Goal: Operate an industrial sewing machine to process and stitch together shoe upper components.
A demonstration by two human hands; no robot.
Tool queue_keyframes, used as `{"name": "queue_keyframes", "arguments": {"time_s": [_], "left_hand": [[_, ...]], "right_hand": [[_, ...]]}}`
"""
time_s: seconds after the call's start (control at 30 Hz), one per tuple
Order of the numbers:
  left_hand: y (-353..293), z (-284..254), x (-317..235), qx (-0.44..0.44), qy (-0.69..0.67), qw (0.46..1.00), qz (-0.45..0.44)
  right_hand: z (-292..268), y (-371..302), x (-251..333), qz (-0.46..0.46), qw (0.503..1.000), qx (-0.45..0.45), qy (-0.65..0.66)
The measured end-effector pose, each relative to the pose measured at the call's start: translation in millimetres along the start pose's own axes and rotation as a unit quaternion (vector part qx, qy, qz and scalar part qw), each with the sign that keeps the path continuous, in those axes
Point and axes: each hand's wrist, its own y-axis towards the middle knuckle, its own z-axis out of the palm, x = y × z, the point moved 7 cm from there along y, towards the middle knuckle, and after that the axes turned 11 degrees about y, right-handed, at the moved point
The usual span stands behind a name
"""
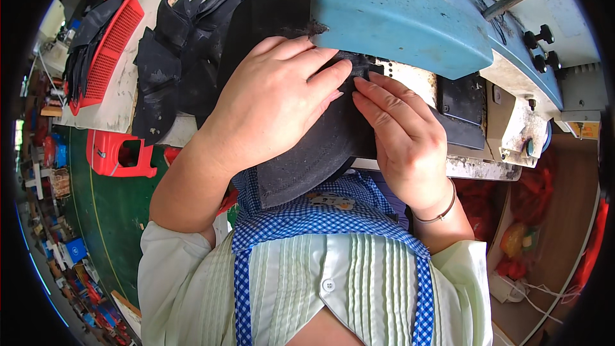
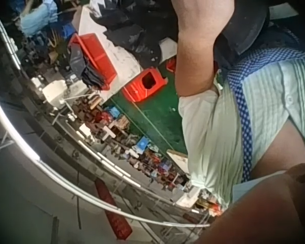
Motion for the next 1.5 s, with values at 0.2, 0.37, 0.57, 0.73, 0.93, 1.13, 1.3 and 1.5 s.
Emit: {"name": "queue_keyframes", "arguments": {"time_s": [0.2, 0.37, 0.57, 0.73, 0.93, 1.13, 1.3, 1.5], "left_hand": [[2, 0, 1, -0.005, 0.015, 1.000, 0.000], [4, 0, 2, -0.009, 0.002, 1.000, -0.015], [5, 3, 4, 0.003, 0.019, 0.999, -0.027], [7, 5, 7, -0.006, 0.021, 0.999, -0.025], [10, 4, 11, -0.015, 0.020, 0.999, -0.033], [14, 7, 16, -0.025, 0.007, 0.999, -0.043], [13, 8, 20, -0.080, -0.059, 0.995, -0.027], [11, 5, 25, -0.049, -0.082, 0.995, -0.035]], "right_hand": [[0, 1, 0, 0.007, 1.000, 0.008, 0.020], [0, 3, -4, 0.017, 0.999, 0.012, 0.028], [1, 4, -6, 0.021, 0.999, 0.010, 0.044], [2, 3, -7, 0.026, 0.998, 0.009, 0.052], [2, 3, -8, 0.035, 0.998, 0.010, 0.053], [2, 2, -10, 0.040, 0.997, 0.004, 0.060], [1, 2, -10, 0.042, 0.997, 0.002, 0.062], [1, 2, -10, 0.041, 0.997, -0.004, 0.061]]}}
